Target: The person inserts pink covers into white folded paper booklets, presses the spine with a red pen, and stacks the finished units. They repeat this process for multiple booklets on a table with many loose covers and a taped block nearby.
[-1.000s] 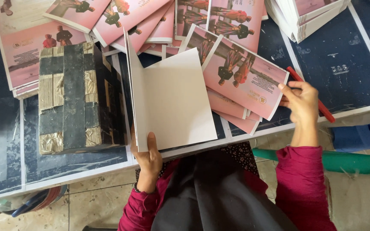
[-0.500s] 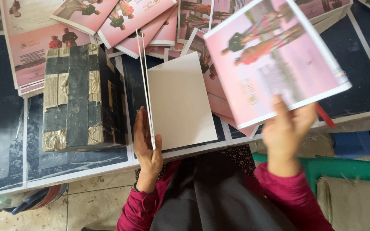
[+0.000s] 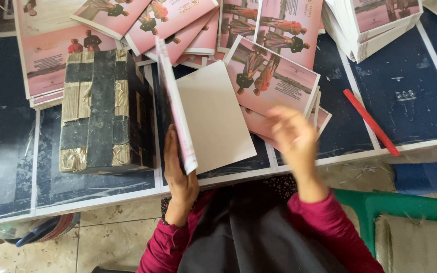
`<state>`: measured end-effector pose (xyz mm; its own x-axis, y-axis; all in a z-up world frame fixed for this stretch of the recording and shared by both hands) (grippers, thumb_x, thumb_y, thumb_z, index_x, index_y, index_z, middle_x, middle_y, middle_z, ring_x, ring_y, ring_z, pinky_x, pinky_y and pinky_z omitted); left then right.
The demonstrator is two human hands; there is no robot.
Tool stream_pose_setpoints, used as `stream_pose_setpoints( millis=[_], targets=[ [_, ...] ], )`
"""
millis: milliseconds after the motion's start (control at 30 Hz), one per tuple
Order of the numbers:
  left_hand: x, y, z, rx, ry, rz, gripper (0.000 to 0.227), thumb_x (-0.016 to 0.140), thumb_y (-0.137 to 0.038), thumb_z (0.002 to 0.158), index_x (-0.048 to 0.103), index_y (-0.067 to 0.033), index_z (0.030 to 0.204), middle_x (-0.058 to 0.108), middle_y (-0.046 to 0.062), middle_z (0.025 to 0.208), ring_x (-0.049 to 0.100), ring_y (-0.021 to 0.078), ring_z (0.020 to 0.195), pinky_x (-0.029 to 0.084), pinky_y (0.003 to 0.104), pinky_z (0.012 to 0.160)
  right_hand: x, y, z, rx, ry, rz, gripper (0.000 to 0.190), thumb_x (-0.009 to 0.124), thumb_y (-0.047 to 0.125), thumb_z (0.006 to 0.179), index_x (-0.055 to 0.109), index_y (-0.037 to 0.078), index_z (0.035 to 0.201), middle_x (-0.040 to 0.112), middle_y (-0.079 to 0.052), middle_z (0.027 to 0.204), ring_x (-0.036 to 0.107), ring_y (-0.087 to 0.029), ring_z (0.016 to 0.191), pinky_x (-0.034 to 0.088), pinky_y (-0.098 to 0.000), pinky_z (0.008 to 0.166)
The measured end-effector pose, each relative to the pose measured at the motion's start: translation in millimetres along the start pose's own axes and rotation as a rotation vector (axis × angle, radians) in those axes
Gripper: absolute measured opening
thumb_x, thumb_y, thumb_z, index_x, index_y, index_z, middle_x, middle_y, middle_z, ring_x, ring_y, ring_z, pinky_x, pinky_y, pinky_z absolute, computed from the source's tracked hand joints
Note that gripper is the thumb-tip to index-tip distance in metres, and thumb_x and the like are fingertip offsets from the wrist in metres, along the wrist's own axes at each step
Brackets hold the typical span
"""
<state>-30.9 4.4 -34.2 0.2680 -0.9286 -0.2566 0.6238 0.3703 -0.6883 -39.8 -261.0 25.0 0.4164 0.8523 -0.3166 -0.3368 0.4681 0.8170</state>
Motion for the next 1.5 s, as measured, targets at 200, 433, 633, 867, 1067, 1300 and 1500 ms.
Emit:
stream_pose_setpoints(
  millis=[200, 433, 633, 867, 1067, 1300, 1500],
  targets=[
    [-2, 3, 0, -0.079, -0.03, -0.057, 0.055, 0.049, -0.02, 0.109, 0.04, 0.0084, 0.155, 0.043, 0.03, 0.158, 0.039, 0.0483, 0.149, 0.031, 0.058, 0.123, -63, -158, 28, 0.51, -0.369, 0.214, 0.03, 0.077, 0.002, 0.095, 0.06, -0.005, 0.118, 0.065, -0.017, 0.088, 0.074, -0.025, 0.072, 0.069, -0.0397, 0.066],
    [-4, 3, -3, -0.079, -0.034, -0.056, 0.055, 0.05, -0.016, 0.108, 0.039, 0.008, 0.155, 0.042, 0.03, 0.158, 0.037, 0.0503, 0.149, 0.031, 0.06, 0.122, -58, -153, 53, 0.64, -0.291, 0.377, 0.062, 0.093, 0.01, 0.084, 0.053, -0.006, 0.129, 0.067, -0.01, 0.084, 0.076, -0.021, 0.062, 0.069, -0.0367, 0.056],
    [-5, -1, -2, -0.082, -0.033, -0.041, 0.057, 0.052, -0.021, 0.107, 0.04, 0.0057, 0.156, 0.044, 0.029, 0.158, 0.038, 0.0488, 0.149, 0.033, 0.058, 0.122, -62, -55, 41, 0.418, -0.293, 0.545, 0.014, 0.074, 0.001, 0.097, 0.065, 0.001, 0.107, 0.062, -0.009, 0.084, 0.078, -0.024, 0.075, 0.072, -0.0388, 0.068],
    [-7, -7, -2, -0.087, -0.007, -0.019, 0.068, 0.046, -0.042, 0.112, 0.03, 0.0031, 0.16, 0.038, 0.022, 0.166, 0.035, 0.0366, 0.159, 0.031, 0.048, 0.134, -35, 33, 21, 0.0, -0.481, 0.302, 0.011, 0.058, 0.001, 0.107, 0.052, 0.01, 0.109, 0.054, -0.008, 0.092, 0.061, -0.018, 0.077, 0.059, -0.0345, 0.062],
    [-4, 5, -1, -0.034, -0.002, -0.111, 0.091, 0.06, -0.056, 0.097, 0.033, 0.0048, 0.159, 0.037, 0.03, 0.162, 0.032, 0.0488, 0.152, 0.029, 0.059, 0.124, 79, -12, -65, -0.256, -0.05, 0.005, 0.018, 0.061, 0.004, 0.095, 0.061, -0.003, 0.112, 0.058, -0.017, 0.097, 0.064, -0.035, 0.082, 0.056, -0.042, 0.064],
    [5, 8, -5, -0.021, 0.071, 0.14, 0.095, 0.08, -0.025, 0.089, 0.027, 0.0055, 0.162, 0.031, 0.028, 0.167, 0.032, 0.0467, 0.154, 0.021, 0.058, 0.125, 75, 67, -28, -0.179, 0.279, 0.248, 0.025, 0.05, -0.013, 0.081, 0.07, -0.002, 0.093, 0.075, -0.021, 0.096, 0.075, -0.044, 0.091, 0.062, -0.0484, 0.077],
    [2, 13, -6, -0.044, -0.005, 0.025, 0.059, 0.051, 0.001, 0.099, 0.04, 0.0065, 0.156, 0.044, 0.03, 0.157, 0.04, 0.0492, 0.148, 0.029, 0.059, 0.123, -47, -91, -3, 0.121, -0.332, -0.117, 0.027, 0.067, -0.016, 0.09, 0.06, -0.013, 0.117, 0.062, -0.025, 0.097, 0.072, -0.033, 0.08, 0.065, -0.0417, 0.068]
  ],
)
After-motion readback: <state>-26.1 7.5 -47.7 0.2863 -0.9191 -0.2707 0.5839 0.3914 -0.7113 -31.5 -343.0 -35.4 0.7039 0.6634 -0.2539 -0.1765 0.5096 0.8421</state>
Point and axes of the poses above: each hand's wrist, its own z-axis towards the middle knuckle, its own x-axis out of the palm, y = z × x, the point moved 1 cm from there along z, towards the middle knuckle
